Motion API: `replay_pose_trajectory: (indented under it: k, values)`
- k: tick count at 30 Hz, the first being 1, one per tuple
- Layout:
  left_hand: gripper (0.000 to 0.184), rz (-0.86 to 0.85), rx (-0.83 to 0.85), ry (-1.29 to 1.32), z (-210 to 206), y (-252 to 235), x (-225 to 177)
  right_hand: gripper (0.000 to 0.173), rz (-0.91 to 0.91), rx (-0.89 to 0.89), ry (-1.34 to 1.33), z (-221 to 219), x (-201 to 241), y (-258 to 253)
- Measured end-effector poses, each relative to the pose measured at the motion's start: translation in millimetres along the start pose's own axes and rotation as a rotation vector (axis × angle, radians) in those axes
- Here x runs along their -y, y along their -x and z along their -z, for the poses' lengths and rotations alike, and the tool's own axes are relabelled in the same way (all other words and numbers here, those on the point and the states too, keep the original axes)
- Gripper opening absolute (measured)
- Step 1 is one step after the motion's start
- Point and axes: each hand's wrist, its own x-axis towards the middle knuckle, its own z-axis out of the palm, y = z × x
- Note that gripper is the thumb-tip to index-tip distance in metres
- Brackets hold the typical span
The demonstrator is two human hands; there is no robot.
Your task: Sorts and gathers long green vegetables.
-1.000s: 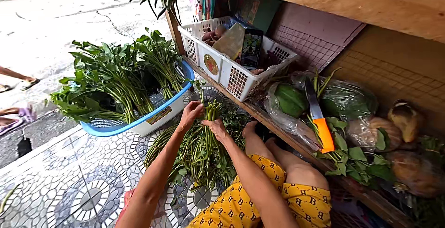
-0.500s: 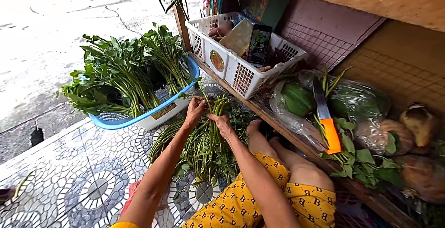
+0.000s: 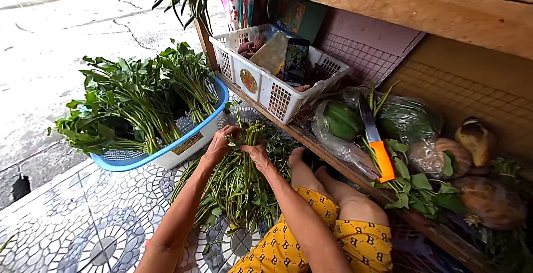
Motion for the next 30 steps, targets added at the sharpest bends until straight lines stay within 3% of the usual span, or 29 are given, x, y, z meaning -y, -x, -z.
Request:
replay_pose_trajectory:
  k: [6,11,16,19,21,23,26,28,30]
  values:
    - [0.023,-0.019,0.294,-0.222,17,-12,-4,0.03,-0.008,0.003,-0.021,0,0,1]
    - [0.027,0.069,0.241,-0.242,-2,-14,-5,0.031,-0.004,0.007,-0.058,0,1,0]
    - [0.033,0.419,0.034,0.028,-21,-8,7,0.027,-0.052,0.026,-0.06,0,4,3]
    - [0.05,0.67,0.212,-0.165,-13,-6,7,0.028,-0.061,0.002,-0.093,1,6,3]
    - [0.075,0.753,0.285,-0.305,-12,1,-1,0.027,-0.055,-0.028,-0.122,3,7,0]
    - [0.073,0.609,0.157,-0.393,-18,11,-1,0.026,-0.056,-0.051,-0.118,4,9,-2]
    - [0.042,0.121,-0.037,-0.331,-25,21,4,0.03,-0.034,-0.047,-0.064,4,7,-3]
    - [0.035,-0.169,-0.061,-0.3,-28,22,10,0.034,-0.003,0.017,-0.003,4,4,-1]
    - [0.024,-0.339,-0.061,-0.297,-23,19,14,0.035,0.025,0.094,0.021,0,6,4]
